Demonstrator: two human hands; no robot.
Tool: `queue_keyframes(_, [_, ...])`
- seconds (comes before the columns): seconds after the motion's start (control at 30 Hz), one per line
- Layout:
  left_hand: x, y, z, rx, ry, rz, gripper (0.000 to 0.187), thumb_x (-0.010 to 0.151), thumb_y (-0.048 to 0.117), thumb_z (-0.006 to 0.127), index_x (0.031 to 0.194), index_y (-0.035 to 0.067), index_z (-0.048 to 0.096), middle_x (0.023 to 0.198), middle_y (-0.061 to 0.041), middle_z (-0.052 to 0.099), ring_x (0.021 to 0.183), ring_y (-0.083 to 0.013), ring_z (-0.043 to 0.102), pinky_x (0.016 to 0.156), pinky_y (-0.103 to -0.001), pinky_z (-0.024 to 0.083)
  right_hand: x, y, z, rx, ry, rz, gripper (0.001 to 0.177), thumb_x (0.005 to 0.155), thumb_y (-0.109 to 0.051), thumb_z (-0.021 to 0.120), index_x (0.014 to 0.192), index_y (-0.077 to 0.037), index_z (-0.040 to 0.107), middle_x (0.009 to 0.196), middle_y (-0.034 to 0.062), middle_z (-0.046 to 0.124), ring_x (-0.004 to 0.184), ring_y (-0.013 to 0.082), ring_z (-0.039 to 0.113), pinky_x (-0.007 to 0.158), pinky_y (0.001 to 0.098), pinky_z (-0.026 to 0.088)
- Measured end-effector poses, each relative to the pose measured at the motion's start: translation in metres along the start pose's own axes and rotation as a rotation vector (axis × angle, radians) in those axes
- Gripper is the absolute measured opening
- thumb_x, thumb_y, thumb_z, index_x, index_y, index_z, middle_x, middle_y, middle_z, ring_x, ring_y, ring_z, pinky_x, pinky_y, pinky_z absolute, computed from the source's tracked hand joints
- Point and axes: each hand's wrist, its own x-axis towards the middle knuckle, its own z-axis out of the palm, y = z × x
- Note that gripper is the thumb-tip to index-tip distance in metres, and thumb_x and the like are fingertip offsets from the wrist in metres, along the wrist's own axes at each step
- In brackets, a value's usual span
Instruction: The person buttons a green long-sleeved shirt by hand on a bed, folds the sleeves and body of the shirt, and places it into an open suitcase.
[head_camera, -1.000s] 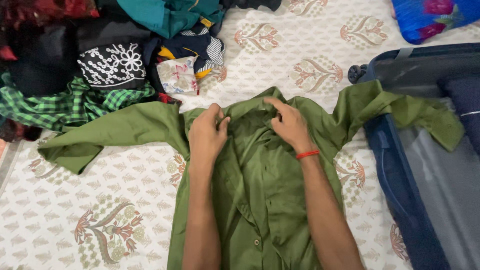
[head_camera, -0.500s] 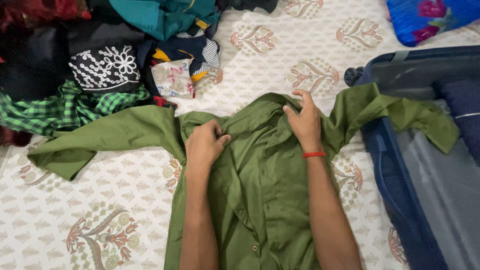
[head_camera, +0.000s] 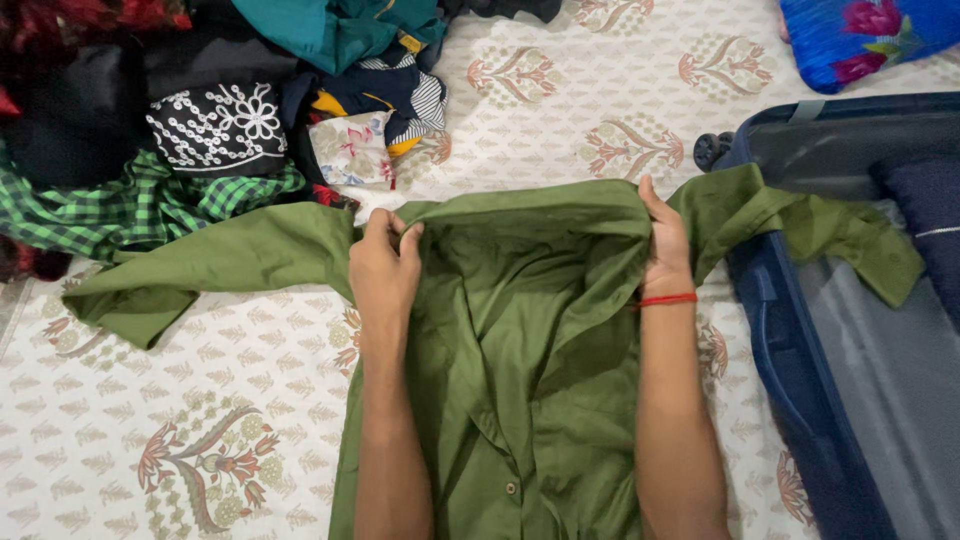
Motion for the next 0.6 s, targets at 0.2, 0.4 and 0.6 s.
queue_keyframes(0.2, [0.009, -0.019, 0.033, -0.774, -0.042, -0.312, 0.022, 0.107, 0.012, 0.067, 0.097, -0.004, 0.057, 0.070, -0.009, 0.050, 0.062, -0.0205, 0.037, 0.053, -0.039, 0.026, 0.016, 0.010, -0.022, 0.141, -0.065, -0.178, 0.021, 0.108, -0.008, 0.059, 0.124, -0.002, 0.071, 0.112, 0.0159, 0.072, 0.099, 0.0282, 0.073, 0.093, 0.0418, 0.060])
queue_keyframes(0.4, [-0.001, 0.028, 0.043, -1.432, -0.381, -0.175, 0.050, 0.099, 0.012, 0.061, 0.146, 0.020, 0.045, 0.149, -0.004, 0.055, 0.132, -0.0158, 0.061, 0.108, -0.029, 0.054, 0.021, 0.033, 0.009, -0.442, -0.132, -0.694, 0.031, 0.092, 0.007, 0.060, 0.119, -0.008, 0.065, 0.135, 0.0195, 0.065, 0.119, 0.0307, 0.064, 0.103, 0.0431, 0.050])
queue_keyframes(0.6, [-0.012, 0.014, 0.058, -0.062, -0.383, -0.112, 0.038, 0.105, 0.027, 0.071, 0.143, 0.022, 0.067, 0.095, -0.016, 0.076, 0.084, -0.0261, 0.073, 0.078, -0.037, 0.057, 0.018, 0.091, 0.030, -1.716, -0.038, -0.727, 0.064, 0.079, 0.001, 0.077, 0.141, -0.006, 0.061, 0.137, 0.0206, 0.064, 0.133, 0.0418, 0.053, 0.107, 0.0464, 0.039])
